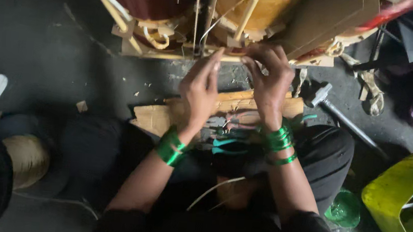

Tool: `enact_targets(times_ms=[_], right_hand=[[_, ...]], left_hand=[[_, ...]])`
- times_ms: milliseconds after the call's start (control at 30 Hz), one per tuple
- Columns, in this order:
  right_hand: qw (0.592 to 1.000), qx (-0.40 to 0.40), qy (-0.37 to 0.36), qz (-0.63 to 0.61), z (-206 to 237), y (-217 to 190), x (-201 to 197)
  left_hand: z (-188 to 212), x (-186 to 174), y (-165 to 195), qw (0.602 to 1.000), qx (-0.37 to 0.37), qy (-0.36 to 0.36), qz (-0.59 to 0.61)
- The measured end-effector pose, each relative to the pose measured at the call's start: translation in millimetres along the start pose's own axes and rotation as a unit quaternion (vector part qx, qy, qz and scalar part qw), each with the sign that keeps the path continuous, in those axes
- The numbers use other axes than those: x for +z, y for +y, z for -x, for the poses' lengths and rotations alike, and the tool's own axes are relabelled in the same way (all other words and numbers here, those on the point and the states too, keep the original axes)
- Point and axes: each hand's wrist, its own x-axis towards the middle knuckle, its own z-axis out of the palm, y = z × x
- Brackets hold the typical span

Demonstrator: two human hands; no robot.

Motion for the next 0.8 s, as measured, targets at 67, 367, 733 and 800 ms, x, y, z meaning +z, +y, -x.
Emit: enact_targets(times_ms=[67,367,733,800], right_hand=[[0.999,0.033,0.007,0.037,23,7,-6],[0.944,0.212,-0.109,-0.231,41,51,38],[0.973,0.131,-0.163,-0.092,48,-14,70],[0.974,0.11,-0.185,-0.072,52,-18,78]], left_hand=[[9,-24,-5,0.998,-0.052,-0.02,-0.04],[-3,-51,-81,0.978,-0.183,0.038,0.09],[-12,-40,-67,0.986,-0.148,0.014,0.072],[-16,-43,-69,0.938,-0.227,-0.018,0.26]])
